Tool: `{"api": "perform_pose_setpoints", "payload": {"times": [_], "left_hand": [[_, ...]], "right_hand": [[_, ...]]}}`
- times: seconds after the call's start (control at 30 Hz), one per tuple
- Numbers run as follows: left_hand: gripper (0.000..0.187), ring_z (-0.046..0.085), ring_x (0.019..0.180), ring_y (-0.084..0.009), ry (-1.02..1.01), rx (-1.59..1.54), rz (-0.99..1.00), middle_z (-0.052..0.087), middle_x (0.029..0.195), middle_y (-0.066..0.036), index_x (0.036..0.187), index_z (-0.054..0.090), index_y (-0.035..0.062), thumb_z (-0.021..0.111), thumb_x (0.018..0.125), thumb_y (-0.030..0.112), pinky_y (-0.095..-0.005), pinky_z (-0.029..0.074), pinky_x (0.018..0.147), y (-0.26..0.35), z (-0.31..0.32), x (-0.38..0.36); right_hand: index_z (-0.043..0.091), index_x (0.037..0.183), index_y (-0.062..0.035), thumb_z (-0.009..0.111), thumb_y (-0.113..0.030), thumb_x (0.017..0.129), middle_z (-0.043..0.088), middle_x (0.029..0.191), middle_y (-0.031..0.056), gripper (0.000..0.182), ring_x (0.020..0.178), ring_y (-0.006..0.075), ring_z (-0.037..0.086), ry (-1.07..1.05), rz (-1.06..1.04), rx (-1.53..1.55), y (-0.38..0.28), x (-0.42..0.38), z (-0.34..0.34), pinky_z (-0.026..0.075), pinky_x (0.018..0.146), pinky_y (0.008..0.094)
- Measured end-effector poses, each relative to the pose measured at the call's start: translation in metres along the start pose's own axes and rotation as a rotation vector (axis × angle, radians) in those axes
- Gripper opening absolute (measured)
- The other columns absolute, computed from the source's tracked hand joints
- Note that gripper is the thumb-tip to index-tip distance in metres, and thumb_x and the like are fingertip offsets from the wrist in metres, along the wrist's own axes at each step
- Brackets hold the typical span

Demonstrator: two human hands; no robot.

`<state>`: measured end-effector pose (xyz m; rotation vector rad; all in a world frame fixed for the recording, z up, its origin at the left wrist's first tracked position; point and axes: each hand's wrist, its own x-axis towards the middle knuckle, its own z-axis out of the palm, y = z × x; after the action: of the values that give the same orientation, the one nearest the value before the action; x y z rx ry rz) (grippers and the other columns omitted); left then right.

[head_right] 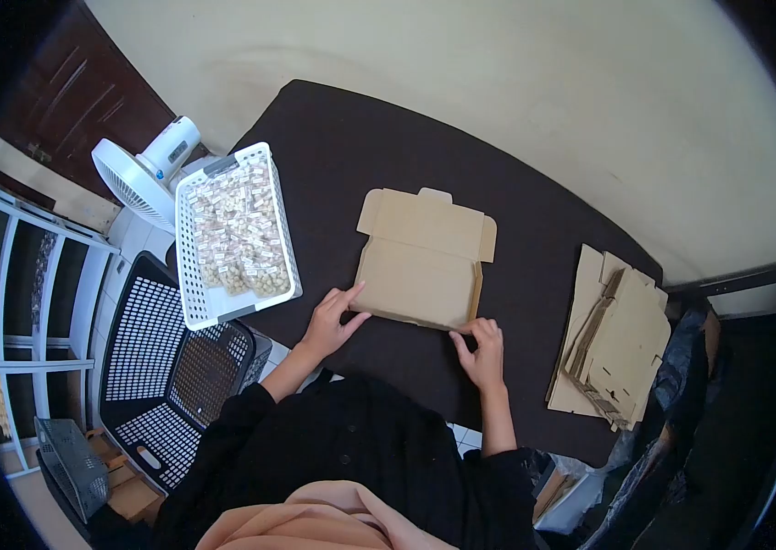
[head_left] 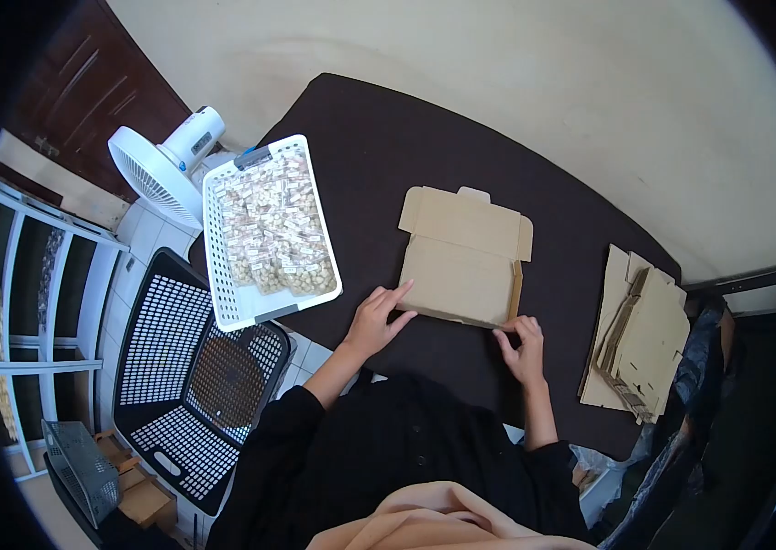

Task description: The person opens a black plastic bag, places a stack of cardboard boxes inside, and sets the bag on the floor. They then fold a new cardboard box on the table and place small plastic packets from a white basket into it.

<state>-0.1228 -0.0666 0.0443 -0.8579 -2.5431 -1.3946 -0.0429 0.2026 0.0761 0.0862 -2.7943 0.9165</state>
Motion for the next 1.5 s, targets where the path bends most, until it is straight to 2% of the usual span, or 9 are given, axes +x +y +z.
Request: {"api": "perform_pose_setpoints", "payload": {"times": [0.13, 0.27, 0.37, 0.4, 0.57, 0.67, 0.87, 1.3, 1.5], "left_hand": [[0.044, 0.049, 0.075, -0.0261, 0.005, -0.105, -0.189, 0.051, 0.079, -0.012, 0.119, 0.049, 0.0037, 0.062, 0.077, 0.01, -0.0343, 0.043, 0.066, -0.002, 0.007, 0.007], [0.036, 0.051, 0.079, -0.0276, 0.139, -0.073, -0.063, 0.051, 0.086, -0.014, 0.114, 0.05, 0.0033, 0.058, 0.079, 0.008, -0.0349, 0.044, 0.067, 0.004, 0.012, 0.013], [0.018, 0.051, 0.083, -0.027, 0.117, -0.074, -0.072, 0.051, 0.091, -0.011, 0.095, 0.056, 0.0045, 0.059, 0.077, 0.007, -0.0342, 0.043, 0.073, 0.007, 0.01, 0.011], [0.015, 0.05, 0.083, -0.0228, 0.06, 0.105, 0.063, 0.053, 0.09, -0.005, 0.089, 0.058, 0.0082, 0.061, 0.074, 0.007, -0.0322, 0.041, 0.072, 0.001, 0.008, 0.013], [0.016, 0.048, 0.086, -0.0189, 0.013, 0.272, 0.18, 0.053, 0.09, 0.0, 0.089, 0.058, 0.0126, 0.062, 0.073, 0.013, -0.0306, 0.038, 0.073, -0.004, 0.001, 0.008], [0.017, 0.045, 0.09, -0.0165, -0.039, 0.341, 0.254, 0.052, 0.089, 0.004, 0.088, 0.057, 0.0146, 0.063, 0.074, 0.022, -0.031, 0.035, 0.073, -0.005, -0.002, 0.005], [0.01, 0.044, 0.085, -0.0159, -0.082, 0.373, 0.228, 0.048, 0.081, 0.003, 0.079, 0.053, 0.0159, 0.061, 0.076, 0.022, -0.0301, 0.033, 0.072, -0.011, 0.007, 0.002], [0.013, 0.044, 0.086, -0.019, -0.023, 0.452, 0.1, 0.047, 0.086, 0.0, 0.088, 0.054, 0.0138, 0.054, 0.075, 0.012, -0.0321, 0.033, 0.073, 0.003, -0.022, -0.033], [0.023, 0.042, 0.096, -0.0231, -0.136, 0.611, -0.035, 0.049, 0.1, -0.002, 0.097, 0.054, 0.0138, 0.058, 0.075, 0.013, -0.0338, 0.034, 0.078, 0.004, -0.024, -0.037]], "right_hand": [[0.056, 0.097, -0.0023, 0.068, -0.012, 0.071, 0.058, 0.075, 0.0107, 0.03, 0.064, 0.0228, 0.054, 0.149, 0.236, 0.255, -0.003, 0.002, 0.013, 0.043, 0.058, 0.0319], [0.052, 0.109, -0.0009, 0.066, -0.012, 0.075, 0.057, 0.081, 0.0135, 0.039, 0.062, 0.0214, 0.054, 0.071, 0.318, 0.164, 0.0, -0.003, 0.016, 0.045, 0.055, 0.0297], [0.056, 0.104, -0.0013, 0.065, -0.011, 0.076, 0.055, 0.092, 0.0143, 0.031, 0.065, 0.0218, 0.055, 0.113, 0.155, 0.158, -0.004, -0.004, 0.017, 0.046, 0.056, 0.0304], [0.057, 0.101, -0.0013, 0.063, -0.011, 0.077, 0.054, 0.097, 0.0136, 0.027, 0.067, 0.0225, 0.056, 0.129, 0.137, 0.129, -0.006, -0.004, 0.017, 0.046, 0.058, 0.0315], [0.061, 0.097, -0.0088, 0.062, -0.015, 0.076, 0.054, 0.098, 0.0064, 0.022, 0.087, 0.0228, 0.05, -0.046, -0.028, -0.402, -0.018, 0.006, 0.006, 0.037, 0.076, 0.0344], [0.058, 0.099, -0.0071, 0.059, -0.013, 0.077, 0.053, 0.095, 0.0068, 0.023, 0.088, 0.0236, 0.049, -0.078, -0.209, -0.42, -0.021, 0.007, 0.01, 0.036, 0.078, 0.036], [0.055, 0.096, -0.0075, 0.058, -0.011, 0.077, 0.051, 0.089, 0.0057, 0.019, 0.087, 0.0216, 0.049, -0.059, -0.181, -0.383, -0.012, 0.001, 0.029, 0.032, 0.078, 0.0367], [0.055, 0.087, -0.0091, 0.059, -0.009, 0.076, 0.05, 0.082, 0.0025, 0.011, 0.081, 0.0184, 0.049, -0.023, -0.231, -0.277, -0.049, -0.009, 0.061, 0.028, 0.075, 0.0347], [0.055, 0.087, -0.0089, 0.058, -0.009, 0.076, 0.049, 0.082, 0.0042, 0.011, 0.081, 0.0196, 0.048, -0.048, -0.236, -0.339, -0.058, -0.001, 0.064, 0.028, 0.076, 0.0356]]}}
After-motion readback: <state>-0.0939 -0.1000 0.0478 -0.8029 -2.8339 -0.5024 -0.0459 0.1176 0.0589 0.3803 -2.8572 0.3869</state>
